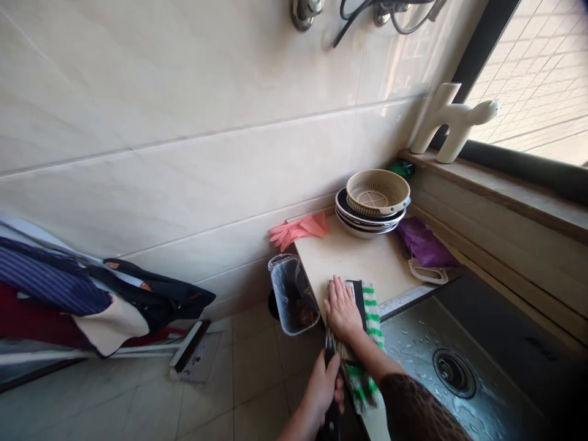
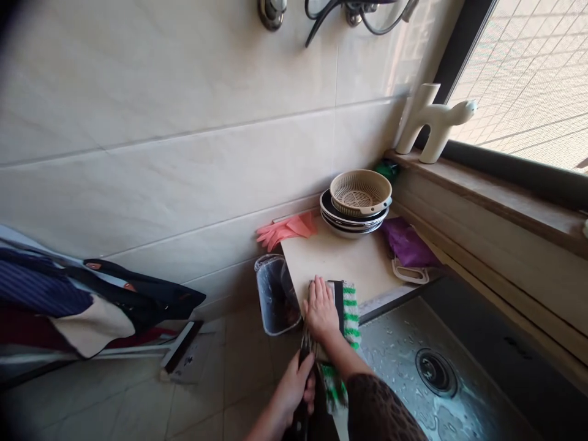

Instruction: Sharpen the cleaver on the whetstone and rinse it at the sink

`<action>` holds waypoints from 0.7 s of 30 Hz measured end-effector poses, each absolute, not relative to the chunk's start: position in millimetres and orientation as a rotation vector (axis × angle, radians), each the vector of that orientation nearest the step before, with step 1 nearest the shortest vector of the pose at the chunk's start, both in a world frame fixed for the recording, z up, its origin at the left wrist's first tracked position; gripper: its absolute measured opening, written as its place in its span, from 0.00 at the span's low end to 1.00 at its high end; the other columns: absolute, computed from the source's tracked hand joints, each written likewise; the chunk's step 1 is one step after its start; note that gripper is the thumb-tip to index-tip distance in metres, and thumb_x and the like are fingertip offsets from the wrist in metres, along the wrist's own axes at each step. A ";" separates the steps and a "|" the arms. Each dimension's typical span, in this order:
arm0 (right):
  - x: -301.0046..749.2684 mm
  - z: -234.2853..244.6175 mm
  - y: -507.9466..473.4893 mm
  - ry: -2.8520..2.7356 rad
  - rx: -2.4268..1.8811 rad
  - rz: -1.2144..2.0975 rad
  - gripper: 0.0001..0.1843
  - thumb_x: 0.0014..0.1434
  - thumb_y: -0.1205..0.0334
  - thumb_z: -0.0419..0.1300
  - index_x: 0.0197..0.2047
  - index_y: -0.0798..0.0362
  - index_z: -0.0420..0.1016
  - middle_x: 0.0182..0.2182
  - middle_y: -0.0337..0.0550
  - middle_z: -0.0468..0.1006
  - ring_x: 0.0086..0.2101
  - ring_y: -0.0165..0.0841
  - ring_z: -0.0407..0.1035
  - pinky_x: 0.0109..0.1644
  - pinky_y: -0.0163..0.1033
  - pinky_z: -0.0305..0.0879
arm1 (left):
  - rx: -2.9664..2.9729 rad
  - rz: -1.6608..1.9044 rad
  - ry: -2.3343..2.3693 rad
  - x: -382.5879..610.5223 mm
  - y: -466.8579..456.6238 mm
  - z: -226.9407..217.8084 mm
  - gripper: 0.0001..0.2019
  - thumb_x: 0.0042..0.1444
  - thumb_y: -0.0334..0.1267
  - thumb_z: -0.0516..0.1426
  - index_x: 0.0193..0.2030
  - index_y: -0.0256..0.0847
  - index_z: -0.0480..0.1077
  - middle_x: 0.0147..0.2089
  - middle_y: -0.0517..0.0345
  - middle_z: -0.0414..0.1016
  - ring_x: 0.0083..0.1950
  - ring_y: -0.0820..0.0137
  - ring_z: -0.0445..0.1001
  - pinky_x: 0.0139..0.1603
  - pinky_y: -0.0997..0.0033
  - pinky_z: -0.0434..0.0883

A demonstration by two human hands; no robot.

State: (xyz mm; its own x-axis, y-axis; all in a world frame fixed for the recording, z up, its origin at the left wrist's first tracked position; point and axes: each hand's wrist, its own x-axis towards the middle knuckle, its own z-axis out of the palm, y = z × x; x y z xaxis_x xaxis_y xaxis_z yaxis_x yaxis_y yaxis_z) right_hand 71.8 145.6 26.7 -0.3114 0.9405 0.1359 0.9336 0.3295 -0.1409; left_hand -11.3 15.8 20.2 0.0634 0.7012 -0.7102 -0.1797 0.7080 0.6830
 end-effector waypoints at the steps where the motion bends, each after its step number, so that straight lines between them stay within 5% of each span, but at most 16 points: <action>1: 72.2 22.9 135.1 -2.398 -1.667 0.006 0.31 0.69 0.57 0.47 0.68 0.68 0.57 0.70 0.61 0.52 0.69 0.46 0.46 0.70 0.51 0.48 | 0.477 0.687 1.372 -12.5 6.8 15.9 0.40 0.42 0.72 0.59 0.53 0.44 0.62 0.18 0.72 0.59 0.15 0.75 0.55 0.17 0.74 0.60; 5: 72.0 12.9 121.0 -2.358 -1.603 -0.092 0.30 0.69 0.56 0.47 0.68 0.67 0.58 0.70 0.61 0.52 0.69 0.46 0.44 0.70 0.52 0.46 | 0.496 0.678 1.428 -16.0 -4.7 8.8 0.36 0.40 0.66 0.64 0.49 0.44 0.65 0.21 0.68 0.63 0.18 0.75 0.62 0.22 0.73 0.64; 10: 71.0 23.0 158.1 -2.393 -1.722 0.073 0.30 0.70 0.56 0.45 0.68 0.68 0.59 0.69 0.61 0.53 0.68 0.45 0.49 0.69 0.52 0.50 | 0.483 0.712 1.355 -11.3 26.5 21.8 0.38 0.42 0.73 0.57 0.48 0.43 0.62 0.18 0.74 0.57 0.15 0.78 0.52 0.16 0.76 0.58; 15: 71.1 13.8 129.2 -2.346 -1.604 -0.095 0.31 0.70 0.55 0.45 0.69 0.67 0.57 0.70 0.60 0.51 0.69 0.46 0.44 0.70 0.52 0.47 | 0.540 0.677 1.416 -17.4 0.0 -5.0 0.40 0.39 0.70 0.62 0.50 0.42 0.65 0.18 0.69 0.63 0.17 0.74 0.61 0.19 0.75 0.61; 21: 69.2 30.0 157.6 -2.382 -1.745 0.113 0.31 0.70 0.55 0.46 0.67 0.68 0.59 0.69 0.59 0.54 0.68 0.46 0.49 0.69 0.51 0.51 | 0.507 0.722 1.345 -15.5 29.2 18.1 0.37 0.40 0.73 0.58 0.46 0.44 0.63 0.17 0.74 0.56 0.14 0.78 0.53 0.15 0.77 0.57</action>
